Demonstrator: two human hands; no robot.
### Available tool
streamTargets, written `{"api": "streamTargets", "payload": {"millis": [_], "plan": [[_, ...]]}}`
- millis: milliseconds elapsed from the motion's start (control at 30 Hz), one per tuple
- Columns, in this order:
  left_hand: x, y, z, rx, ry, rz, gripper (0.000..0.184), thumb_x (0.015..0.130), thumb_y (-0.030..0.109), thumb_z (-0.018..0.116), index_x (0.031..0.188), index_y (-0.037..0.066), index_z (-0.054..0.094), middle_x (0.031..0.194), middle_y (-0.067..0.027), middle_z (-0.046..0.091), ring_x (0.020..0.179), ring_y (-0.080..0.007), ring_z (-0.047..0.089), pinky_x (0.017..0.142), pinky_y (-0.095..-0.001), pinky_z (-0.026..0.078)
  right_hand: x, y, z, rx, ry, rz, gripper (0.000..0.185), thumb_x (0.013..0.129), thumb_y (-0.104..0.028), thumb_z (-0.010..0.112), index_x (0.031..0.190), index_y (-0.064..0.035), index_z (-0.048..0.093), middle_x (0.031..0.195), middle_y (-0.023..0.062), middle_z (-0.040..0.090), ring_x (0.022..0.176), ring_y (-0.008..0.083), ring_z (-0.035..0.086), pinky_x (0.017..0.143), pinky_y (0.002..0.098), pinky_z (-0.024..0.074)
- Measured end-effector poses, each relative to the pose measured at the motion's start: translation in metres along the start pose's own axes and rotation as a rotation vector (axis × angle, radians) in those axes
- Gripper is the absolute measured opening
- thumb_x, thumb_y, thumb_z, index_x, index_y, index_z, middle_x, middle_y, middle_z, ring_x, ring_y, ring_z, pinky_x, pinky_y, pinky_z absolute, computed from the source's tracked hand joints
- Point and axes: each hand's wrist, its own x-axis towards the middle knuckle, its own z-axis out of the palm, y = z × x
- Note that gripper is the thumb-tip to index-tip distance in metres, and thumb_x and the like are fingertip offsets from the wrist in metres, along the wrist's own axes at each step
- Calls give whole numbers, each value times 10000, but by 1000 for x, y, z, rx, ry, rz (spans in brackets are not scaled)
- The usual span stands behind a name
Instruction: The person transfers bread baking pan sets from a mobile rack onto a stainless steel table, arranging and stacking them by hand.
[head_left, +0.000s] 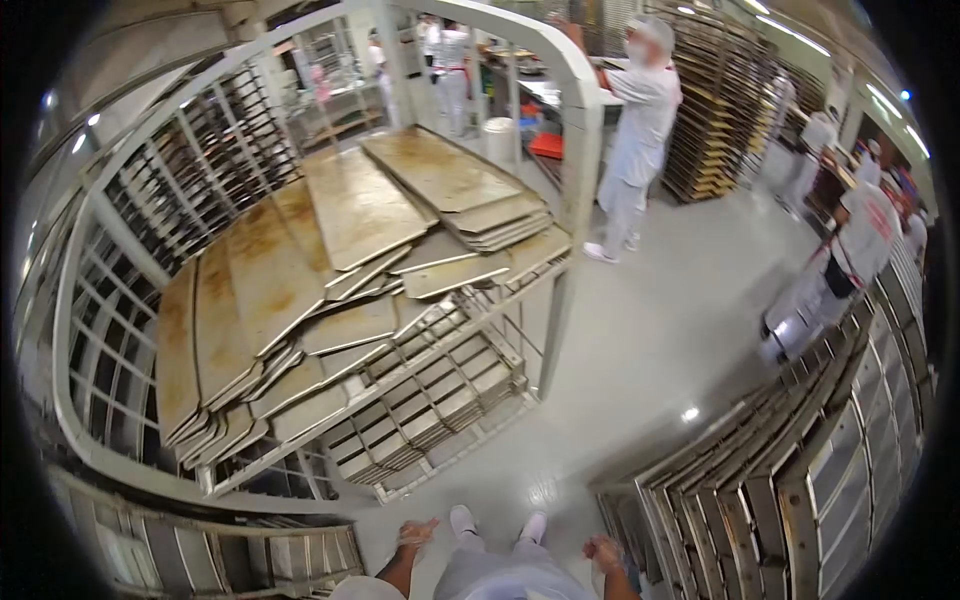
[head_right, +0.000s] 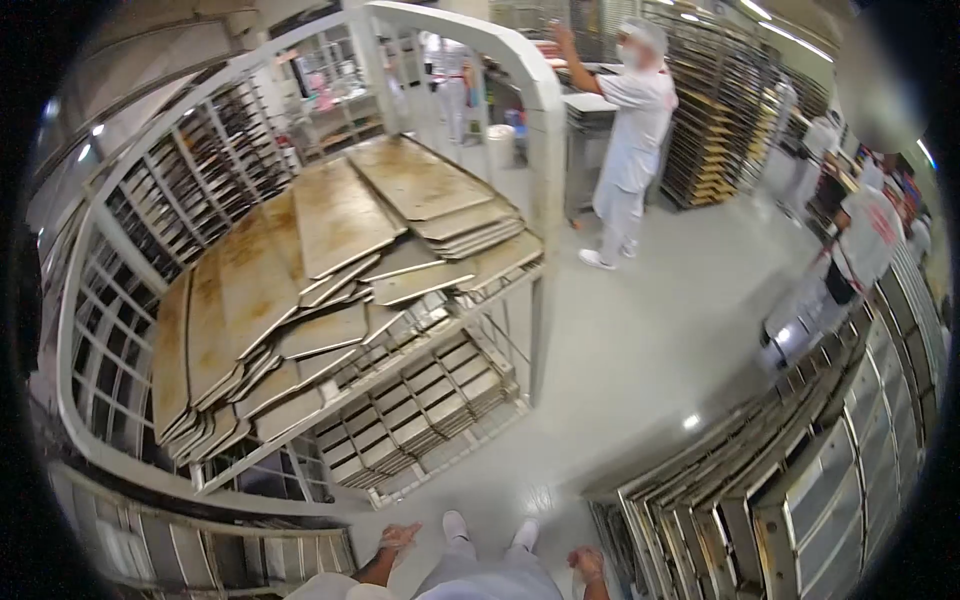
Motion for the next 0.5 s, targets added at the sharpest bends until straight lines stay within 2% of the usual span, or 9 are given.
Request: {"api": "streamTargets", "payload": {"millis": [133, 233, 333, 433, 500], "plan": [[18, -33, 10, -24, 170, 39, 680, 753, 751, 590, 692, 88, 729, 711, -82, 685, 750, -292, 671, 865, -465, 504, 6, -2, -1, 283, -101, 49, 144, 902, -190, 617, 895, -47, 631, 784, 136, 660, 705, 262, 656, 608, 385, 533], [-1, -20, -3, 78, 342, -28, 686, 722, 774, 615, 685, 100, 740, 691, -82, 688, 772, -285, 688, 825, -459, 525, 39, 6, -4, 158, -134, -8, 159, 891, -196, 614, 883, -39, 633, 754, 132, 660, 671, 262, 651, 595, 412, 534], [-17, -13, -17, -8, 254, -41, 710, 710, 773, 632, 721, 72, 746, 787, -124, 710, 821, -307, 688, 798, -444, 534, 37, -20, 15, -32, -10, -78, 186, 897, -209, 603, 881, -26, 631, 722, 127, 654, 603, 260, 639, 561, 417, 529], [-44, 9, -35, -48, 252, -36, 731, 714, 765, 631, 782, 47, 746, 855, -182, 711, 869, -336, 687, 816, -447, 529, 38, -44, 16, -177, -176, -286, 217, 906, -206, 587, 800, -22, 630, 656, 115, 635, 529, 243, 606, 520, 387, 512], [-59, 29, -49, -73, 273, -42, 736, 719, 756, 632, 818, 34, 741, 874, -216, 706, 893, -355, 685, 827, -450, 527, 45, -58, 26, -148, -50, -170, 282, 920, -224, 562, 734, -25, 633, 630, 110, 626, 510, 232, 594, 516, 373, 507]]}}
